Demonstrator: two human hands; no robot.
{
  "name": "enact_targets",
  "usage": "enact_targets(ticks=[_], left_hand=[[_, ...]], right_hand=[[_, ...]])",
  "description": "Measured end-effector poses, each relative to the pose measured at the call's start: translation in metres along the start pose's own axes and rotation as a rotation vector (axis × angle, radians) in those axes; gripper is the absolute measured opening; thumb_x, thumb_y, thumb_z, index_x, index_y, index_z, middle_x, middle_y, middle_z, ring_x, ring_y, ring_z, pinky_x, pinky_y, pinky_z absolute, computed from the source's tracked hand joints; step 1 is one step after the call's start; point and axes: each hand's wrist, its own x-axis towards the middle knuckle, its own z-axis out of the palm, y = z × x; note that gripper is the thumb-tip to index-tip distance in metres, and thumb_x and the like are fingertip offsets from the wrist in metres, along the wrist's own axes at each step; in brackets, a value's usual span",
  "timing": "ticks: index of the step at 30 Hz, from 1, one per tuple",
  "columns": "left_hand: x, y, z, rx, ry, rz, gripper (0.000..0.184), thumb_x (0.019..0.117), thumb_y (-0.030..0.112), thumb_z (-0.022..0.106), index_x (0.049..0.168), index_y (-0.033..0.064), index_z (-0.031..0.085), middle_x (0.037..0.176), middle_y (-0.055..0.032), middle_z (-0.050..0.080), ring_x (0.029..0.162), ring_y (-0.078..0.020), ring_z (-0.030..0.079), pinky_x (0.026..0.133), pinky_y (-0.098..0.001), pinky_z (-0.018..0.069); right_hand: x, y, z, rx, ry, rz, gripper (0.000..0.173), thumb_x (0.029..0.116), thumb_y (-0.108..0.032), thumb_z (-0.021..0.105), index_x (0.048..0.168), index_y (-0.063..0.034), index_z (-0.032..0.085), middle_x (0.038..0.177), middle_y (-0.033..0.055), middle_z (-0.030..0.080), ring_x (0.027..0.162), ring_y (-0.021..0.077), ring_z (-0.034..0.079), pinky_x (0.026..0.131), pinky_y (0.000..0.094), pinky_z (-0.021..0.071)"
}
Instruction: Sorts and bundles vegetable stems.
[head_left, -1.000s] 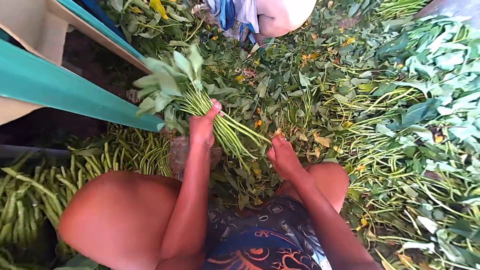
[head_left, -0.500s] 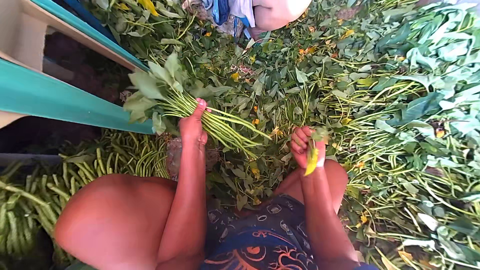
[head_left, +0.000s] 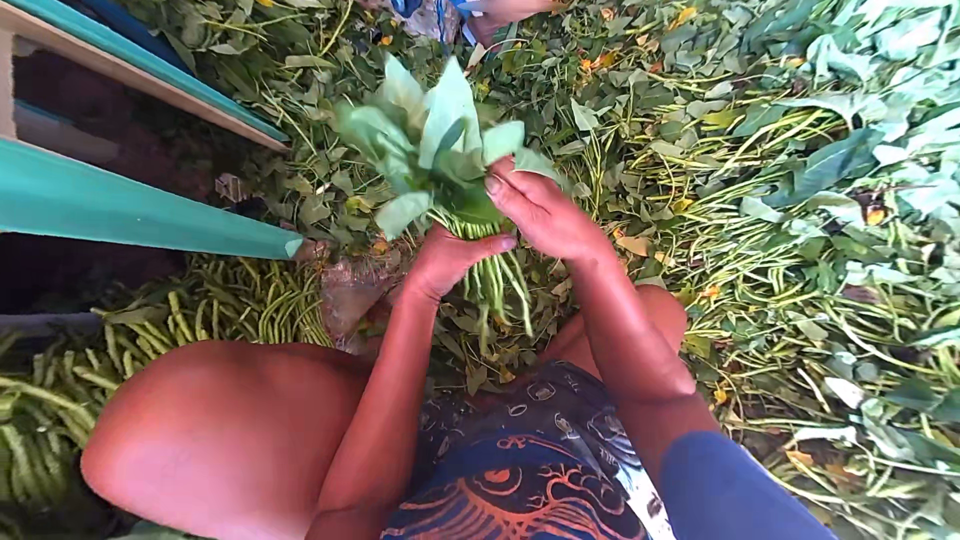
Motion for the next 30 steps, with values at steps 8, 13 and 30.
enact_targets(ticks=[8, 13, 30], left_hand=[[-0.021, 0.028, -0.019, -0.13, -0.006, 0.03, 0.016, 0.0934, 0.007, 0.07, 0.109, 0.0127, 0.069, 0.104, -0.0035, 0.074, 0.096, -0.017, 0.072, 0.087, -0.0339, 0.0614], [-0.036, 0.081, -0.038, -0.238, 0.108, 0.176, 0.014, 0.0946, 0.011, 0.071, 0.106, 0.0187, 0.068, 0.098, 0.0018, 0.074, 0.09, -0.0122, 0.073, 0.085, -0.0302, 0.0625], [-0.006, 0.2, -0.155, 0.356, 0.688, 0.545, 0.044, 0.092, 0.021, 0.077, 0.127, 0.0041, 0.055, 0.106, -0.0036, 0.07, 0.094, -0.017, 0.072, 0.087, -0.0346, 0.0621]], right_hand=[[0.013, 0.157, 0.021, 0.041, -0.097, 0.586, 0.047, 0.1118, -0.032, 0.038, 0.132, 0.0042, 0.059, 0.12, 0.0204, 0.067, 0.105, 0.0281, 0.066, 0.093, 0.047, 0.0543], [-0.088, 0.182, 0.124, -0.464, -0.574, 0.863, 0.096, 0.0904, -0.065, 0.066, 0.161, -0.0078, 0.033, 0.167, 0.0266, 0.019, 0.154, 0.0469, 0.018, 0.122, 0.068, 0.0152], [-0.138, 0.171, 0.117, -0.12, -0.249, 0.976, 0.078, 0.0793, -0.034, 0.084, 0.141, 0.0019, 0.053, 0.128, 0.0271, 0.063, 0.12, 0.0406, 0.062, 0.104, 0.0617, 0.0487]])
